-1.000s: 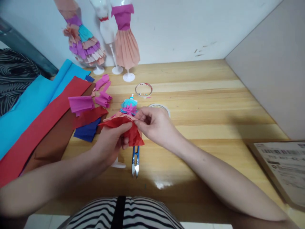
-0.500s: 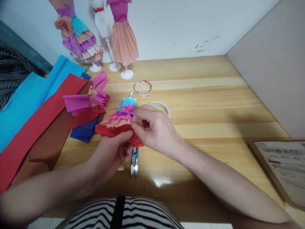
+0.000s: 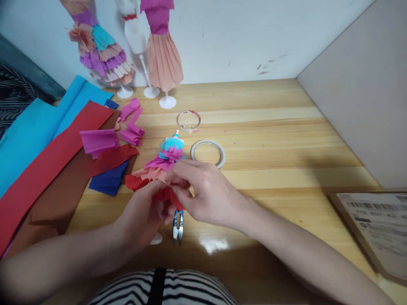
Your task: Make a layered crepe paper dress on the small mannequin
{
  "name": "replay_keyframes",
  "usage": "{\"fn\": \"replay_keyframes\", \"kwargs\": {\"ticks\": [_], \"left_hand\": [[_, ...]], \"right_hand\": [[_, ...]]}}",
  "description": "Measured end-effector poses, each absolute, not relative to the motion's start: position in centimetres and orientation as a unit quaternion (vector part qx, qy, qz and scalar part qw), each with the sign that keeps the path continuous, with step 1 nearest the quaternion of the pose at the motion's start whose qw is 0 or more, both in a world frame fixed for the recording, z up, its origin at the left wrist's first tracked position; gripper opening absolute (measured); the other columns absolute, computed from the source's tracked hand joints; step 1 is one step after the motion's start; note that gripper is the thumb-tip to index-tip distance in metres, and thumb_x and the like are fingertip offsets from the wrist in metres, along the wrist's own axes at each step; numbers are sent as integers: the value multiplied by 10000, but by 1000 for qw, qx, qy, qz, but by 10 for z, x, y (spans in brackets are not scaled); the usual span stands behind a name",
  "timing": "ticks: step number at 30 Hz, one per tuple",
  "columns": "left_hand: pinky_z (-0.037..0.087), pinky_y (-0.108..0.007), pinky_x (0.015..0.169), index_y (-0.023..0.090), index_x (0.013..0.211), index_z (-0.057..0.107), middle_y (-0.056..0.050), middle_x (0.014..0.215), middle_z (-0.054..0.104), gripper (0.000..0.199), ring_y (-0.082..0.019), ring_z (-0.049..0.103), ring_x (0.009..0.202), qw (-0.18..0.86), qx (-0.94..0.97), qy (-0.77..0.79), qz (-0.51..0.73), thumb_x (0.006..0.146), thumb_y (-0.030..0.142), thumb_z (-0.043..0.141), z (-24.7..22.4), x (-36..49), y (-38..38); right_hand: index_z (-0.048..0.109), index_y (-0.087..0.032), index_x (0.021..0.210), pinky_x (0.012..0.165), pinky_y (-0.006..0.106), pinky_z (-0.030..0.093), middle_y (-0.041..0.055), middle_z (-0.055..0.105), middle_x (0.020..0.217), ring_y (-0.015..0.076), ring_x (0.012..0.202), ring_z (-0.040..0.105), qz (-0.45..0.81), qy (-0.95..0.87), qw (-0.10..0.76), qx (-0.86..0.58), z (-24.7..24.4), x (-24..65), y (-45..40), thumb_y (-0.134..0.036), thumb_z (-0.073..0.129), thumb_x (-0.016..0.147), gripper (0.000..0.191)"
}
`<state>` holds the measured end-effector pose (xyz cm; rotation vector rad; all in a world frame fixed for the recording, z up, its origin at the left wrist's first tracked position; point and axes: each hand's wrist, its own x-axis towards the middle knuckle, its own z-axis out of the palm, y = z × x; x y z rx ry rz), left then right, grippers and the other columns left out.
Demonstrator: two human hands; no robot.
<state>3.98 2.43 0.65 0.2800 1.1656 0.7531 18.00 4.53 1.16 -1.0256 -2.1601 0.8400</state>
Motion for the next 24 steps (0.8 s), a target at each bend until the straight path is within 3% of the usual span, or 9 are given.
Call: {"fn": "replay_keyframes", "kwargs": {"ticks": [6, 15, 24], "left_hand": [[263, -171, 324, 161, 665, 515, 21, 495, 520, 133, -69, 403, 360, 748, 138, 561, 328, 727, 277, 532, 8, 38, 24], [297, -177, 324, 156, 699, 546, 14, 458, 497, 240, -85, 401, 357, 766, 157, 554, 285, 824, 339, 457, 9, 33, 20], [288, -160, 340, 146, 679, 542, 22, 475, 492, 117, -63, 396, 365, 758, 179, 573, 254, 763, 226, 528, 9, 35, 19]], "right_hand": [[598, -179, 767, 495, 208, 357, -40, 529, 591, 82, 511, 444, 346, -768, 304, -445, 21, 191, 51, -127, 528, 815, 99], [460, -179, 579, 484, 241, 235, -47, 401, 518, 77, 473, 334, 338, -804, 119, -474, 19, 195, 59, -209, 466, 868, 290], [528, -169, 628, 479, 207, 253, -56, 453, 559, 68, 500, 379, 401, -812, 117, -406, 19, 194, 57, -88, 482, 781, 179]]}}
